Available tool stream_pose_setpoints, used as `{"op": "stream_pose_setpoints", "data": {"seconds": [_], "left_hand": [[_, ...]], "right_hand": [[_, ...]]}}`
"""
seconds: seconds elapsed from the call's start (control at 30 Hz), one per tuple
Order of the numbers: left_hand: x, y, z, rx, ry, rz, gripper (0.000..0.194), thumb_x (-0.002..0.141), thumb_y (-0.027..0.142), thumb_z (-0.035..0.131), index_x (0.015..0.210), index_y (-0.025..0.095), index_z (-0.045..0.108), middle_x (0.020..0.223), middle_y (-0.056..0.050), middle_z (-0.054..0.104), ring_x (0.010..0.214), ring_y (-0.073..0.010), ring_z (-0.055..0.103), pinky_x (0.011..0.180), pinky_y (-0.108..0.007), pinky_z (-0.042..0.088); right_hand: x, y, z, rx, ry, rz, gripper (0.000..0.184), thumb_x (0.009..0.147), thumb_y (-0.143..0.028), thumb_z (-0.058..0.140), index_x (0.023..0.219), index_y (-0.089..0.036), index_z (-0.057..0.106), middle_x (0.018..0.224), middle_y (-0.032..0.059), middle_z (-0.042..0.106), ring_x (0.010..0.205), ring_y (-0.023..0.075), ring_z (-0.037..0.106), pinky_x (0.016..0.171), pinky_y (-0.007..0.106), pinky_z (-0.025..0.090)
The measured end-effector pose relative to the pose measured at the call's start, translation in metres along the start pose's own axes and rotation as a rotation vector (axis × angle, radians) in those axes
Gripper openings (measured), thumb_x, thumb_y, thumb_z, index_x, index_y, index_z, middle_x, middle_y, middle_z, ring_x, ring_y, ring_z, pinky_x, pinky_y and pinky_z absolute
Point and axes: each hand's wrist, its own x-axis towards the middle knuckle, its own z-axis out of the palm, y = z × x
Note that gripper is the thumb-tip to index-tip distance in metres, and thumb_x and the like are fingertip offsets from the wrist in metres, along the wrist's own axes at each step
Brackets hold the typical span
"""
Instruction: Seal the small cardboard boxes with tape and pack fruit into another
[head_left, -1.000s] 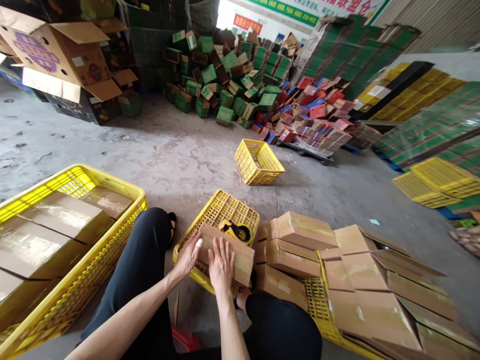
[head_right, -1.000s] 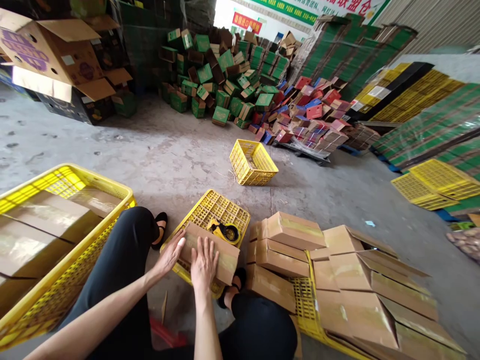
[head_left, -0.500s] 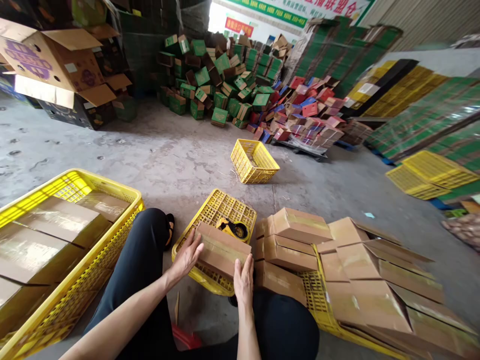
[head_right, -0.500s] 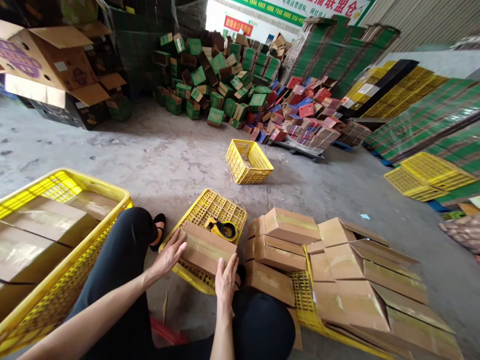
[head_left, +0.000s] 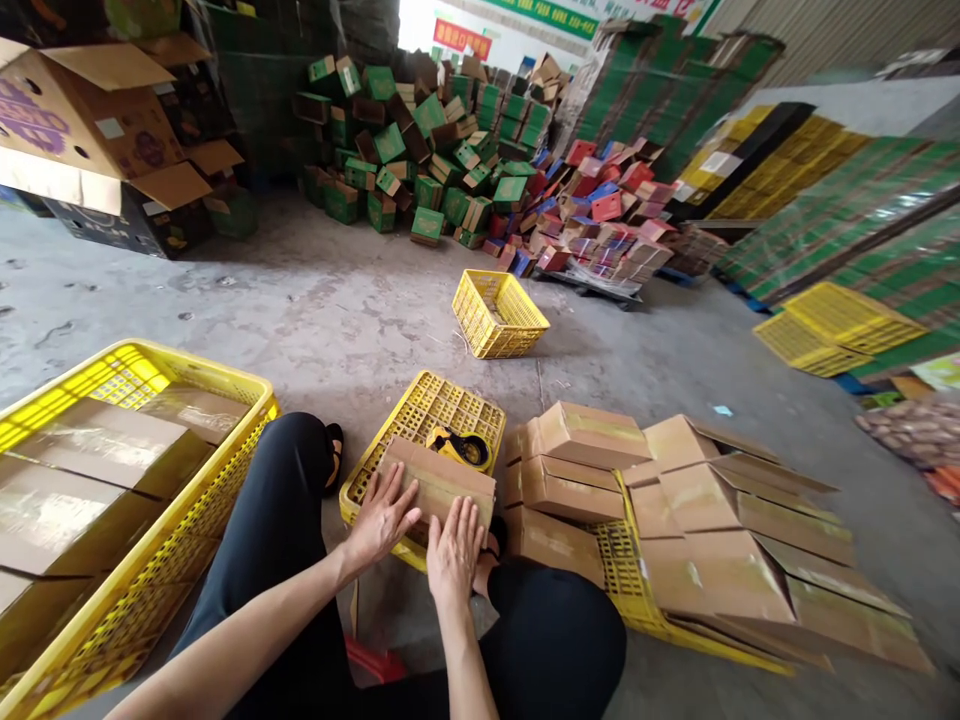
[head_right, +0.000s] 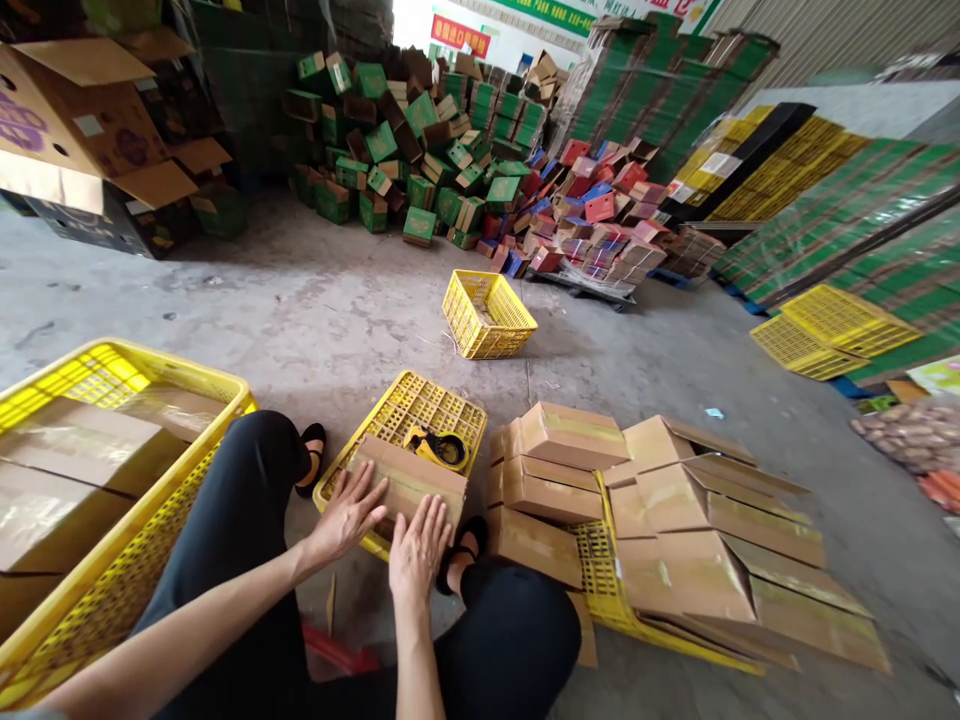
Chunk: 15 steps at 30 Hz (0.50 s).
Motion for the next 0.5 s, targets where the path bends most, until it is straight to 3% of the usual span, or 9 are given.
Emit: {"op": "stream_pose_setpoints", "data": {"seconds": [0.17,0.27,0.33,0.43,0.5], "left_hand": [[-0.004,0.003,-0.007,-0.131,-0.096,0.117,0.052,0.108,0.053,0.044,0.151,0.026,0.057,0.165,-0.010,0.042,0.158,-0.0315,0.028,0.129,-0.059,0.016],[-0.004,0.000,-0.013,-0.195,-0.130,0.104,0.050,0.108,0.053,0.043,0.150,0.031,0.057,0.163,-0.007,0.046,0.157,-0.0287,0.033,0.130,-0.059,0.011],[-0.003,-0.005,-0.017,-0.222,-0.092,-0.006,0.048,0.108,0.054,0.041,0.148,0.033,0.059,0.165,-0.006,0.043,0.157,-0.0302,0.032,0.129,-0.061,0.008],[0.000,-0.015,-0.020,-0.314,0.031,-0.225,0.054,0.107,0.056,0.040,0.152,0.030,0.055,0.170,-0.007,0.034,0.159,-0.0343,0.024,0.129,-0.059,0.014],[0.003,-0.022,-0.020,-0.414,0.073,-0.324,0.063,0.106,0.059,0.038,0.159,0.025,0.046,0.171,-0.010,0.031,0.160,-0.0333,0.023,0.129,-0.054,0.022]], "right_hand": [[-0.015,-0.020,-0.003,0.030,-0.052,-0.152,0.059,0.108,-0.038,0.029,0.162,-0.017,0.040,0.168,0.0138,0.036,0.158,0.0336,0.027,0.126,0.061,0.021],[-0.019,-0.009,-0.005,0.045,-0.054,-0.091,0.059,0.109,-0.042,0.026,0.162,-0.023,0.040,0.168,0.0117,0.037,0.158,0.0342,0.027,0.124,0.067,0.019],[-0.017,0.008,-0.003,0.081,-0.009,0.029,0.068,0.108,-0.051,0.020,0.162,-0.015,0.040,0.168,0.0170,0.035,0.157,0.0368,0.028,0.123,0.067,0.021],[-0.008,0.038,0.005,0.225,0.091,0.195,0.092,0.103,-0.066,0.012,0.158,0.004,0.038,0.165,0.0289,0.035,0.152,0.0382,0.039,0.120,0.053,0.035],[0.004,0.055,0.011,0.329,0.129,0.254,0.103,0.100,-0.073,0.011,0.154,0.009,0.042,0.157,0.0323,0.047,0.143,0.0375,0.052,0.114,0.044,0.044]]}}
